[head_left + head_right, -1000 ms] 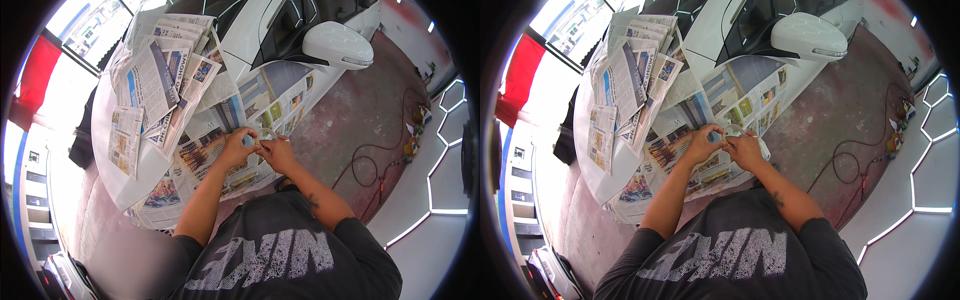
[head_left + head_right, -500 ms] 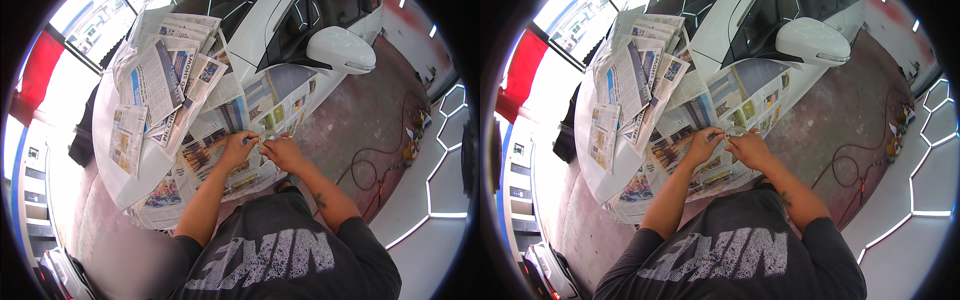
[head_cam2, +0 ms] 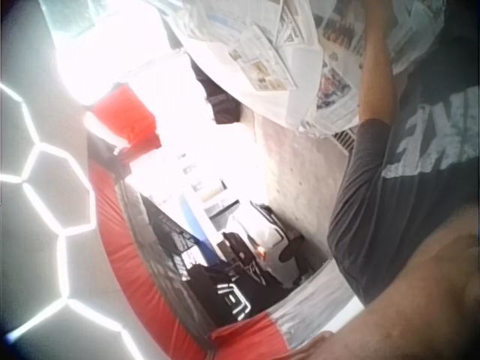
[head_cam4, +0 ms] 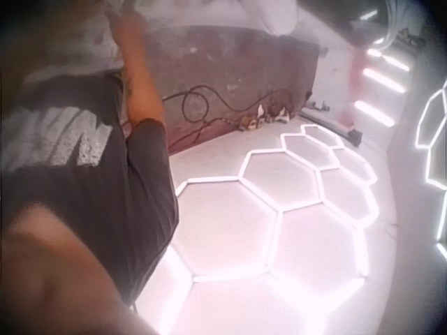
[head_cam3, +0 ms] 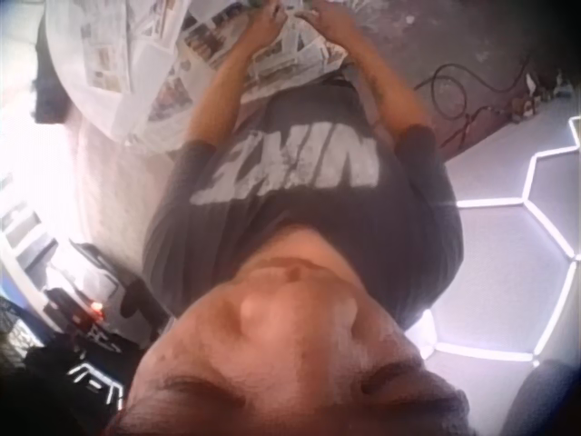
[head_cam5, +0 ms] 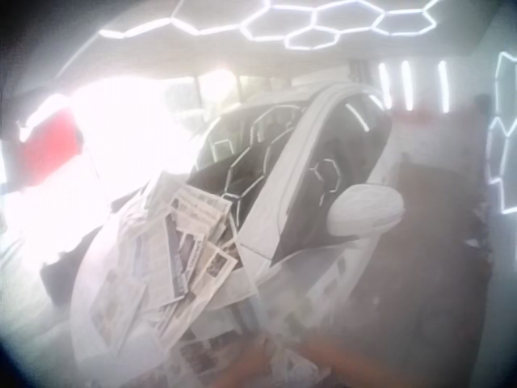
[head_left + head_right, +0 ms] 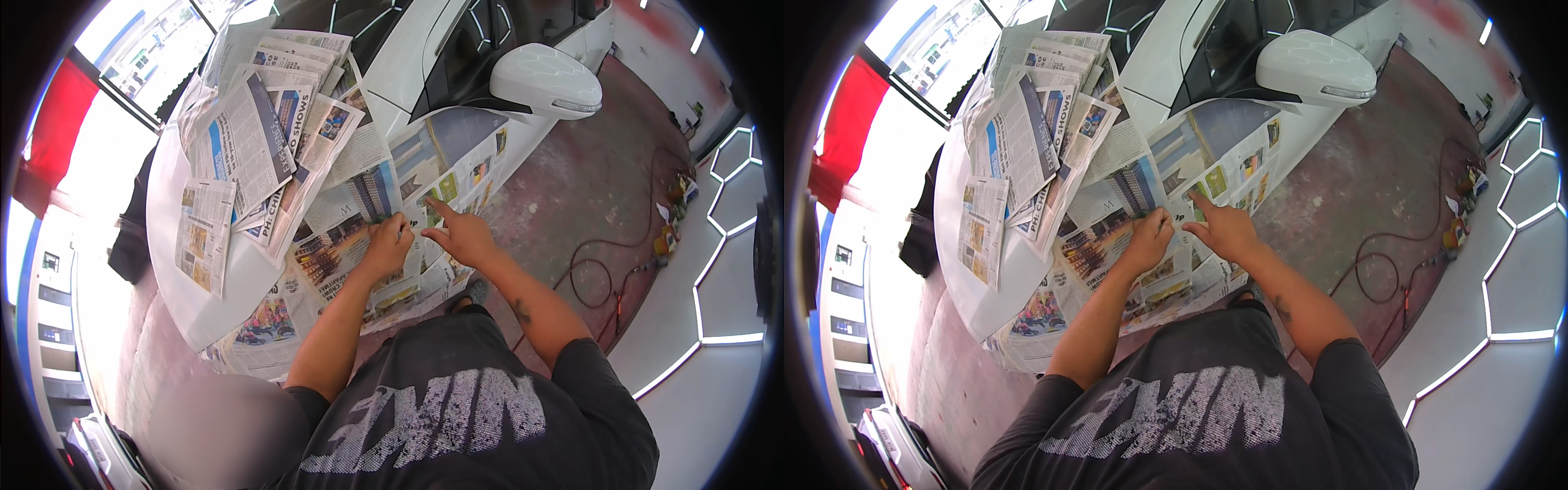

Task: The person covers the front and side of a white car with newspaper sheets, securing them with masking tape. They smooth the paper over the hood, fender, and side window, then move to the rear wheel arch to continue masking.

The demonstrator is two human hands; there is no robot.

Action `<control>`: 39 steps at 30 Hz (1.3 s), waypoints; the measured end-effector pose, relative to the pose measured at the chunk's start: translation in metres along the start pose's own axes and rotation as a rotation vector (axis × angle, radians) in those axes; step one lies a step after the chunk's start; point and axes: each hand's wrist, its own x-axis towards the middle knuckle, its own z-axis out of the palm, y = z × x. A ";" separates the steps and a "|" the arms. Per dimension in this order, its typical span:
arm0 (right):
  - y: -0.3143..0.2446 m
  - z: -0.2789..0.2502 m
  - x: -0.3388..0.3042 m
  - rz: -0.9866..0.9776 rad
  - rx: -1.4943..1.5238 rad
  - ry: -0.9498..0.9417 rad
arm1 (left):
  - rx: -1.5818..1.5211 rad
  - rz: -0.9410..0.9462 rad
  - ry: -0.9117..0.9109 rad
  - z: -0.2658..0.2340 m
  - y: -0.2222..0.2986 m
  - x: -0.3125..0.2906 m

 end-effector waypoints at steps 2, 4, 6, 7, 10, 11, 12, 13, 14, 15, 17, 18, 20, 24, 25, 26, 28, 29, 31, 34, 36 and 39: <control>0.000 -0.001 0.001 -0.039 0.004 0.031 | -0.165 -0.123 -0.024 0.000 0.001 -0.001; 0.002 0.004 0.000 -0.023 0.014 0.070 | -0.163 -0.089 -0.032 -0.001 0.006 0.001; 0.003 0.009 0.003 0.037 0.026 0.129 | -0.137 -0.054 -0.012 -0.002 0.009 0.002; 0.005 0.013 0.005 0.051 -0.032 0.108 | -0.115 -0.038 0.009 0.002 0.009 0.001; 0.010 0.025 0.011 0.114 -0.093 0.121 | 0.026 -0.002 0.090 0.013 0.011 -0.002; 0.008 0.027 0.014 0.147 -0.040 0.172 | 0.084 0.008 0.123 0.016 0.010 -0.002; 0.008 0.029 0.018 0.178 0.013 0.223 | 0.052 -0.046 0.154 0.018 0.007 -0.001; 0.020 0.032 0.026 0.338 0.104 0.371 | 0.020 -0.100 0.185 0.021 0.002 0.001; 0.043 0.036 0.033 0.499 0.195 0.517 | -0.013 -0.157 0.215 0.024 -0.001 0.001; 0.064 0.045 0.034 0.664 0.287 0.661 | -0.035 -0.147 0.217 0.027 0.000 0.000; 0.085 0.057 0.028 0.525 0.564 0.506 | -0.078 -0.125 0.225 0.030 0.004 -0.001; 0.086 0.058 0.028 0.447 0.699 0.421 | -0.058 -0.098 0.262 0.031 0.005 0.000; 0.036 0.061 0.010 0.523 1.148 0.104 | -0.015 -0.053 0.347 0.030 0.002 0.000; 0.012 0.078 0.006 0.477 1.229 0.267 | -0.062 -0.047 0.285 0.026 0.011 0.001; 0.011 0.080 0.010 0.463 1.234 0.277 | -0.029 -0.043 0.268 0.026 0.008 0.000; 0.010 0.077 0.016 0.443 1.235 0.290 | 0.001 -0.032 0.254 0.025 0.010 0.002; 0.013 0.069 0.030 0.434 1.253 0.363 | -0.052 0.027 0.283 0.025 0.012 0.002; 0.020 0.065 0.039 0.445 1.265 0.426 | -0.083 0.058 0.296 0.026 0.015 0.003; 0.034 0.053 0.058 0.364 1.246 0.472 | -0.202 -0.006 0.308 0.029 0.014 0.005; 0.046 0.022 0.079 0.129 1.129 0.328 | -0.386 -0.121 0.329 0.025 0.026 0.011; 0.038 -0.002 0.088 0.009 1.020 0.091 | -0.456 -0.206 0.301 0.017 0.035 0.017; 0.021 -0.008 0.105 -0.078 0.770 0.029 | -0.477 -0.326 0.199 0.001 0.043 0.027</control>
